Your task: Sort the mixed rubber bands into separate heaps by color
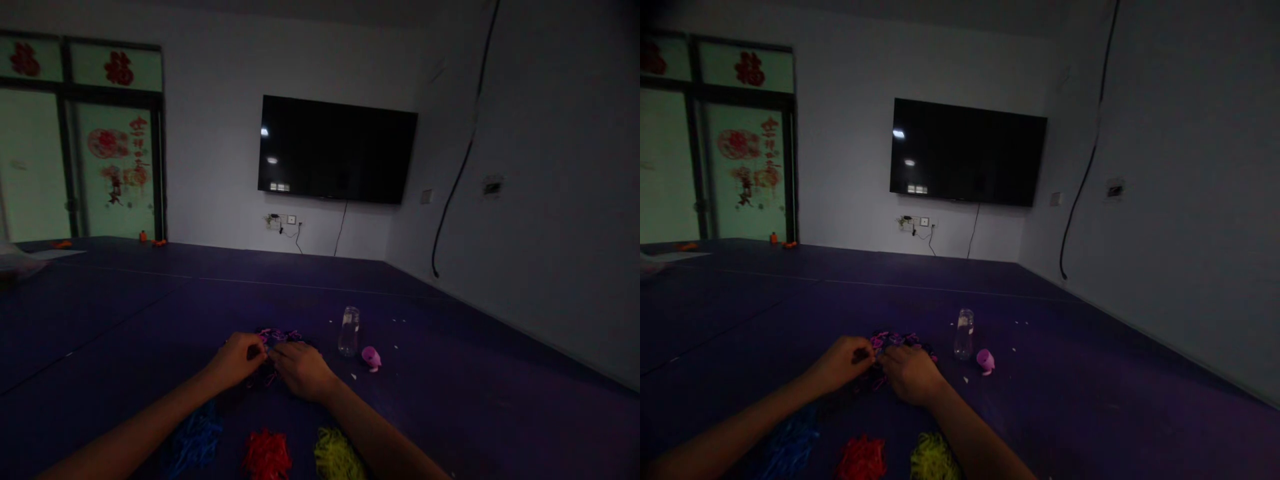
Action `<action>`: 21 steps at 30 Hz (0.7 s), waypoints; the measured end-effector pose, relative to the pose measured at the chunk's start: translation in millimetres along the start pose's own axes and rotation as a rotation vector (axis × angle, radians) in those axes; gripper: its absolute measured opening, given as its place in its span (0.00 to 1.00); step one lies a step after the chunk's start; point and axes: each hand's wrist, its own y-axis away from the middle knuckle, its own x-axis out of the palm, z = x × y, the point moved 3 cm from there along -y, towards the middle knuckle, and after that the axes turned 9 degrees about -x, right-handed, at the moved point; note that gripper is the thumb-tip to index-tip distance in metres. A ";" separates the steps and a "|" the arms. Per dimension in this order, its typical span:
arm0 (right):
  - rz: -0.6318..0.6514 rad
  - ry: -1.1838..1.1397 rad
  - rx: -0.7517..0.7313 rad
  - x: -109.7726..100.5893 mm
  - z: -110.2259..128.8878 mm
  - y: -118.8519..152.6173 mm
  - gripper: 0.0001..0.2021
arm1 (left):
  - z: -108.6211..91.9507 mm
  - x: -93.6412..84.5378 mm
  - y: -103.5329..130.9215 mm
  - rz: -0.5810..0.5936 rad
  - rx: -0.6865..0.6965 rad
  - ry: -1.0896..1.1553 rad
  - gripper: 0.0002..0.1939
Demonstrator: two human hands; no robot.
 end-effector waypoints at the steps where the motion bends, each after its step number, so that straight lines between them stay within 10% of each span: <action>1: 0.008 0.008 -0.009 0.7 0.4 -0.3 0.12 | -0.2 -0.2 0.4 -0.014 0.004 0.010 0.10; 16: 0.033 0.016 -0.066 -2.4 5.0 -1.7 0.16 | -11.8 -5.2 6.0 -0.088 -0.003 -0.078 0.11; 21: -0.053 -0.011 -0.025 -1.5 4.0 2.9 0.17 | -10.8 -24.6 5.0 0.062 0.035 -0.162 0.09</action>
